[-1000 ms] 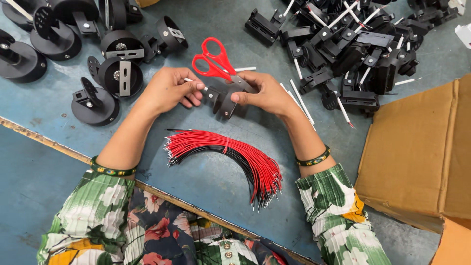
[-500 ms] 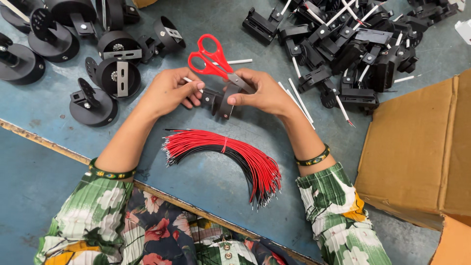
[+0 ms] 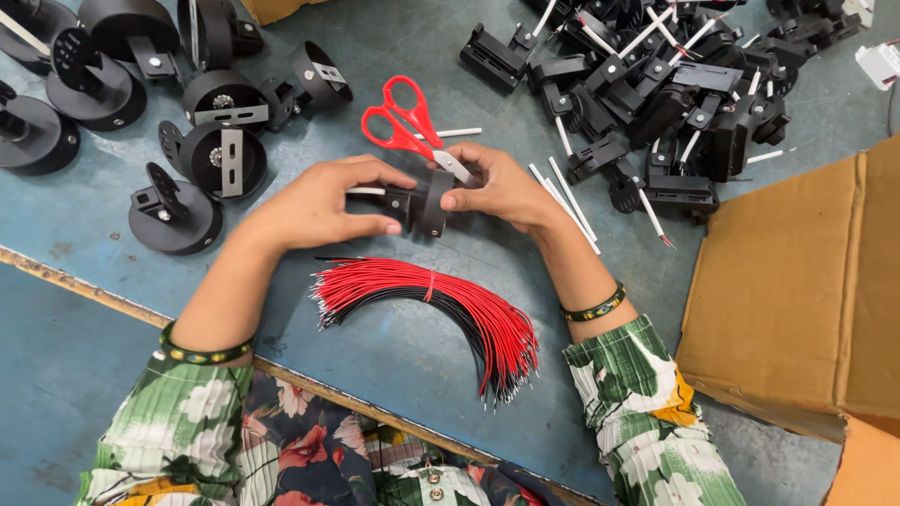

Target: The person assembles a small black electronic component by inserting white plastic rods into its slots and trimming the excess with scissors. They then insert red and black wires into the component and place the finished unit into a cardboard box.

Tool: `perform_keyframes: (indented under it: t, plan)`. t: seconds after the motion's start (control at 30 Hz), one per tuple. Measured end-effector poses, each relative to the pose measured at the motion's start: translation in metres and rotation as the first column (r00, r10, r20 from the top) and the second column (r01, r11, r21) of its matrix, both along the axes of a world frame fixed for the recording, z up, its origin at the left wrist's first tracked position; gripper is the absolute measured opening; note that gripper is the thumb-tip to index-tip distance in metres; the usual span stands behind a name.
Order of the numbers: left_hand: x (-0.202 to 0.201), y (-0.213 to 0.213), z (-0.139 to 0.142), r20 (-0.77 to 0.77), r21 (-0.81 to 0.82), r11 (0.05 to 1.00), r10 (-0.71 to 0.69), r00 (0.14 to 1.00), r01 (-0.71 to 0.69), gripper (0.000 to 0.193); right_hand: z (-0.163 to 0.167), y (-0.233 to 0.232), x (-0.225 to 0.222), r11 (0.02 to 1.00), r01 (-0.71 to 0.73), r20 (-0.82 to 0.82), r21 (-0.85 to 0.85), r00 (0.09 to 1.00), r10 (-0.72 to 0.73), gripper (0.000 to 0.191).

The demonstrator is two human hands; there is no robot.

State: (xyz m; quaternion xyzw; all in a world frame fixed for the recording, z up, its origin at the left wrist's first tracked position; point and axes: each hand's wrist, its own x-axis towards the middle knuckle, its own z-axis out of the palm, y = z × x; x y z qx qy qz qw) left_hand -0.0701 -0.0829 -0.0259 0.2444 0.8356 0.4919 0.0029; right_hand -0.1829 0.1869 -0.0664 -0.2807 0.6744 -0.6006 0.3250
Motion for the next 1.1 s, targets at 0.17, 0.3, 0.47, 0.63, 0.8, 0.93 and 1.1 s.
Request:
perform_keyframes:
  t: [0.17,0.3,0.47,0.63,0.8,0.93,1.1]
  plan:
    - [0.0,0.004,-0.005,0.003,-0.041,0.988,0.148,0.989,-0.147,0.034,-0.005,-0.001,-0.005,0.967,0.248,0.161,0.049,0.954,-0.253,0.048]
    - [-0.001,-0.002,-0.01,0.017,0.001,0.991,0.132,0.991,-0.132,0.033,0.01,0.002,-0.006,0.768,0.388,0.251,-0.509,0.921,-0.299,0.026]
    - [-0.005,-0.003,-0.017,0.135,0.06,0.99,0.117,0.984,-0.126,0.033,0.035,0.009,0.005,0.783,0.221,-0.03,-0.582,0.956,-0.293,0.029]
    - [-0.006,-0.002,-0.021,0.062,0.055,0.993,0.102,0.993,-0.106,0.033,0.048,0.005,0.015,0.751,0.247,0.09,-0.612,0.966,-0.244,0.019]
    - [-0.004,0.0,-0.022,-0.142,-0.137,0.98,0.123,0.982,-0.143,0.035,0.054,0.01,0.012,0.719,0.376,0.277,-0.584,0.925,-0.259,0.031]
    - [-0.004,0.0,-0.023,-0.097,-0.119,0.982,0.134,0.986,-0.146,0.035,0.053,0.014,0.008,0.684,0.476,0.338,-0.553,0.878,-0.338,0.043]
    - [-0.004,0.001,-0.024,-0.106,-0.137,0.979,0.14,0.984,-0.154,0.035,0.05,0.009,0.009,0.741,0.444,0.093,-0.504,0.881,-0.464,0.037]
